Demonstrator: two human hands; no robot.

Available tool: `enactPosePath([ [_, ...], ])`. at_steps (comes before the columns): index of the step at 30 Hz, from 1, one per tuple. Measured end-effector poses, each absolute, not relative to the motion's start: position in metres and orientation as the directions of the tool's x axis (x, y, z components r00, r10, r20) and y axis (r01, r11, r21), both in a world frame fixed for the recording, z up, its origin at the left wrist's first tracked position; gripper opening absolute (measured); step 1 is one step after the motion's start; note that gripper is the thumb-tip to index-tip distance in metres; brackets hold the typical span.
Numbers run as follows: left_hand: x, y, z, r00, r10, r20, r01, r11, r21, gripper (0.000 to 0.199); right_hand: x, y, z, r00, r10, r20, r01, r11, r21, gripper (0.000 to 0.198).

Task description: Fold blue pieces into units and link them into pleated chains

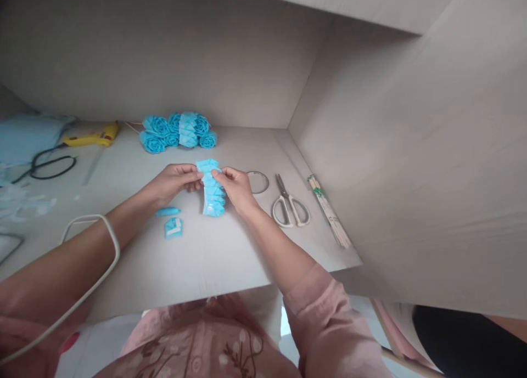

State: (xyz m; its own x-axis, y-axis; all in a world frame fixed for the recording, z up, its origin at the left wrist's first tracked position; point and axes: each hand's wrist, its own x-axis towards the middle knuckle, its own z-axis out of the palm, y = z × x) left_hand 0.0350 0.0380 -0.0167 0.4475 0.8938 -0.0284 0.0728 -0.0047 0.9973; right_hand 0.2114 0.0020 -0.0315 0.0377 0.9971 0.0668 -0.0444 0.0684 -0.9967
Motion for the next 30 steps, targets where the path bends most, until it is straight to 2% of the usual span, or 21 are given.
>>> enactPosePath([
  [3, 0.0342, 0.0394, -0.0165, 0.436, 0.900, -0.028, 0.064, 0.000, 0.998, 0.027, 0.2112, 0.0019, -0.0308, 0.024, 0.996, 0.089, -0.036, 0.090, -0.995, 0.042],
  [9, 0.0297, 0.0435, -0.0164, 0.375, 0.926, -0.041, -0.078, 0.075, 0.994, 0.025, 0.2151, 0.0016, -0.0235, -0.053, 0.998, 0.030, -0.190, 0.019, -0.982, 0.046],
  [14, 0.0317, 0.0434, -0.0161, 0.395, 0.917, -0.057, -0.093, 0.102, 0.990, 0.028, 0.2130, 0.0002, -0.0232, -0.047, 0.997, 0.065, -0.081, 0.061, -0.995, 0.038],
  [18, 0.0347, 0.0410, -0.0155, 0.441, 0.894, -0.082, -0.109, 0.144, 0.984, 0.041, 0.2130, 0.0014, -0.0258, 0.019, 0.995, 0.094, -0.064, 0.095, -0.993, 0.035],
  [24, 0.0344, 0.0392, -0.0176, 0.465, 0.885, -0.027, 0.036, 0.011, 0.999, 0.032, 0.2129, 0.0024, -0.0293, 0.013, 0.994, 0.111, -0.060, 0.112, -0.992, 0.036],
  [30, 0.0323, 0.0417, -0.0193, 0.430, 0.903, 0.008, 0.027, -0.022, 0.999, 0.028, 0.2141, 0.0026, -0.0265, 0.011, 0.998, 0.066, -0.108, 0.067, -0.992, 0.039],
])
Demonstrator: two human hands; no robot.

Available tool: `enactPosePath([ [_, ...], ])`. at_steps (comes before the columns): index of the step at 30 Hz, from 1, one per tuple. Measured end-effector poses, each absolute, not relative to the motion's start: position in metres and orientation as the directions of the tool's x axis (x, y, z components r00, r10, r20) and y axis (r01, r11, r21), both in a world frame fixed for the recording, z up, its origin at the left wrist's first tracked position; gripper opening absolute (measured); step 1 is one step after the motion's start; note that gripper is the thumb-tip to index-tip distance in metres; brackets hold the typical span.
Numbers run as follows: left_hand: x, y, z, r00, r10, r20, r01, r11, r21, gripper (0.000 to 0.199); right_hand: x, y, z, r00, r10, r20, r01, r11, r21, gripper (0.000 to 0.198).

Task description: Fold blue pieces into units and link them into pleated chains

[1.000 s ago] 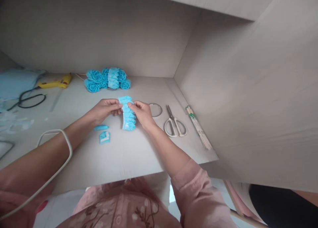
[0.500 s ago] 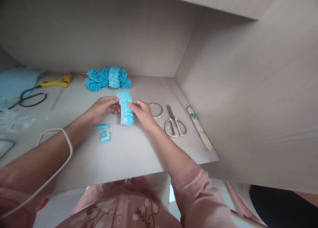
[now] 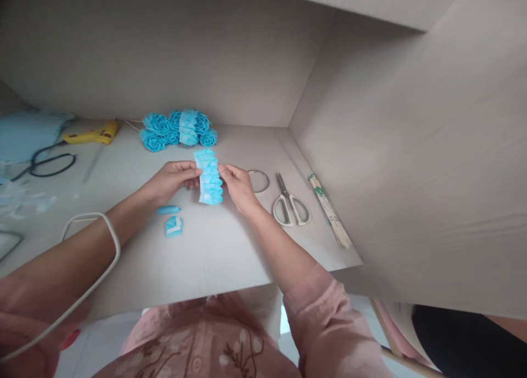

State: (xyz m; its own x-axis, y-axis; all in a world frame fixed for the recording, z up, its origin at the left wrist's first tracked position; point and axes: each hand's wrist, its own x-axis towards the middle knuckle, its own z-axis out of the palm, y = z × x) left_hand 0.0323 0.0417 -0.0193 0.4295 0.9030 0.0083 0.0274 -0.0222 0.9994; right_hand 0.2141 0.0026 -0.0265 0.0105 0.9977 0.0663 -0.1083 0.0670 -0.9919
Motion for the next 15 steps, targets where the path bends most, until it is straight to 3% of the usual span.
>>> enactPosePath([
  [5, 0.0309, 0.0430, -0.0194, 0.372, 0.928, 0.023, -0.014, -0.019, 1.000, 0.028, 0.2137, 0.0005, -0.0222, -0.060, 0.998, 0.002, -0.132, -0.006, -0.991, 0.041],
  [11, 0.0336, 0.0401, -0.0156, 0.446, 0.893, -0.060, -0.078, 0.106, 0.991, 0.041, 0.2127, 0.0008, -0.0268, -0.002, 0.998, 0.058, -0.057, 0.058, -0.997, 0.033],
  [15, 0.0337, 0.0392, -0.0158, 0.465, 0.884, -0.056, 0.007, 0.059, 0.998, 0.037, 0.2129, 0.0021, -0.0284, 0.004, 0.998, 0.068, -0.061, 0.068, -0.996, 0.031],
])
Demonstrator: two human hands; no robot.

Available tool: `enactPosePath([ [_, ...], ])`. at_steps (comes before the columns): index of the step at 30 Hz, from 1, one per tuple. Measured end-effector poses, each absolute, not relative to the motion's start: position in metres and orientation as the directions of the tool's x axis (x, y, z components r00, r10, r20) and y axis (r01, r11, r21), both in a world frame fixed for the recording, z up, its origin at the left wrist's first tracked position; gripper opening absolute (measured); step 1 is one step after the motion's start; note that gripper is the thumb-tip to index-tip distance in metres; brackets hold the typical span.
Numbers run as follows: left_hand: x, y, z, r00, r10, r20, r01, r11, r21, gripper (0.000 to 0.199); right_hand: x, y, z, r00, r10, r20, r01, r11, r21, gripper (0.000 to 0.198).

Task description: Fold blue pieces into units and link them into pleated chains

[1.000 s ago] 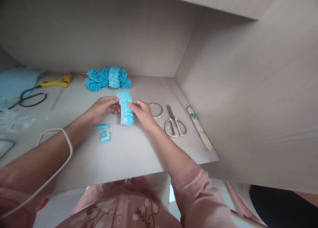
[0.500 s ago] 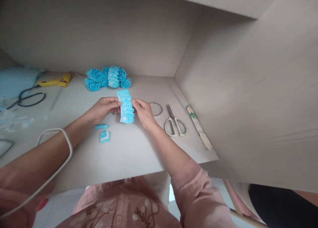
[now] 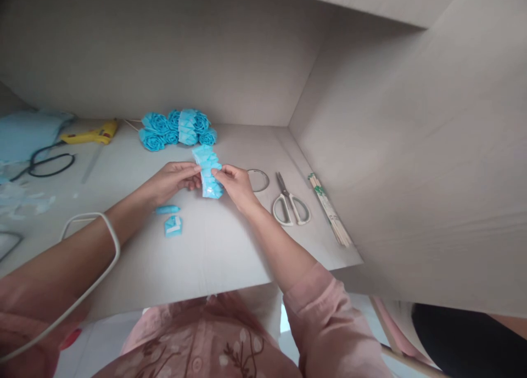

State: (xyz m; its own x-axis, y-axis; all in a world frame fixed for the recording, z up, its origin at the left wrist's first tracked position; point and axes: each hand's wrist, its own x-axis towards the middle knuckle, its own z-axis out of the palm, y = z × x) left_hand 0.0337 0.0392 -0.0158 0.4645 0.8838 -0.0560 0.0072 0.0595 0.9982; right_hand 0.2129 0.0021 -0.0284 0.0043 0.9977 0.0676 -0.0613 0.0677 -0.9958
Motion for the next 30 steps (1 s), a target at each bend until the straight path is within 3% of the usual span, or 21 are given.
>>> enactPosePath([
  [8, 0.033, 0.042, -0.017, 0.454, 0.891, 0.013, 0.069, -0.049, 0.996, 0.030, 0.213, 0.002, -0.027, 0.017, 0.995, 0.099, -0.036, 0.099, -0.994, 0.041],
  [12, 0.030, 0.044, -0.019, 0.409, 0.912, 0.034, 0.036, -0.054, 0.998, 0.030, 0.215, 0.000, -0.022, -0.053, 0.997, 0.059, -0.091, 0.054, -0.994, 0.042],
  [20, 0.031, 0.041, -0.017, 0.471, 0.881, -0.055, -0.046, 0.086, 0.995, 0.043, 0.216, 0.004, -0.030, -0.013, 0.990, 0.139, 0.013, 0.139, -0.990, 0.033],
  [30, 0.032, 0.042, -0.018, 0.480, 0.877, 0.011, 0.096, -0.065, 0.993, 0.028, 0.215, 0.006, -0.037, 0.014, 0.983, 0.186, 0.083, 0.184, -0.979, 0.037],
])
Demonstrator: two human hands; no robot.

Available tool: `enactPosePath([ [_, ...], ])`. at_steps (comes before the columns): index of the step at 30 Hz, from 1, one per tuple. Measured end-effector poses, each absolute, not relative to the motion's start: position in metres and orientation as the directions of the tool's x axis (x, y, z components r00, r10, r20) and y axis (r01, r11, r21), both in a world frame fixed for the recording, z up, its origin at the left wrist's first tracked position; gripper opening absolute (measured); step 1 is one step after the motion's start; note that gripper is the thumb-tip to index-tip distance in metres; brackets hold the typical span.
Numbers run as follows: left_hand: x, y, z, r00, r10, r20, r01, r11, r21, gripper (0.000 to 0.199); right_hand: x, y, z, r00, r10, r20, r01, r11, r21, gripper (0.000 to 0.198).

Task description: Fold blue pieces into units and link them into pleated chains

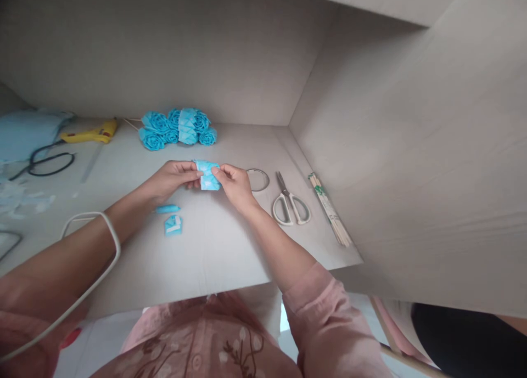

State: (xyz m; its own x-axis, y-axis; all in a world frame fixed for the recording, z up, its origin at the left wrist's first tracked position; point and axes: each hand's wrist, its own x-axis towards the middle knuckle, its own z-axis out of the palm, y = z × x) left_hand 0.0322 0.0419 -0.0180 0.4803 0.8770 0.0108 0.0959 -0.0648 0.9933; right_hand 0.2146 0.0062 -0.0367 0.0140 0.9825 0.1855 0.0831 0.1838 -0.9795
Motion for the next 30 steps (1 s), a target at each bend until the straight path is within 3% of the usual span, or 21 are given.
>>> enactPosePath([
  [8, 0.032, 0.042, -0.018, 0.406, 0.912, 0.056, 0.042, -0.080, 0.996, 0.028, 0.216, 0.003, -0.027, -0.077, 0.993, 0.089, -0.031, 0.086, -0.996, 0.041],
  [16, 0.035, 0.039, -0.016, 0.476, 0.880, -0.003, -0.087, 0.051, 0.995, 0.028, 0.214, 0.004, -0.030, -0.038, 0.988, 0.147, 0.056, 0.149, -0.987, 0.031],
  [30, 0.037, 0.043, -0.018, 0.484, 0.873, 0.063, -0.111, -0.010, 0.994, 0.028, 0.217, 0.006, -0.035, -0.049, 0.979, 0.199, 0.263, 0.205, -0.943, 0.034],
])
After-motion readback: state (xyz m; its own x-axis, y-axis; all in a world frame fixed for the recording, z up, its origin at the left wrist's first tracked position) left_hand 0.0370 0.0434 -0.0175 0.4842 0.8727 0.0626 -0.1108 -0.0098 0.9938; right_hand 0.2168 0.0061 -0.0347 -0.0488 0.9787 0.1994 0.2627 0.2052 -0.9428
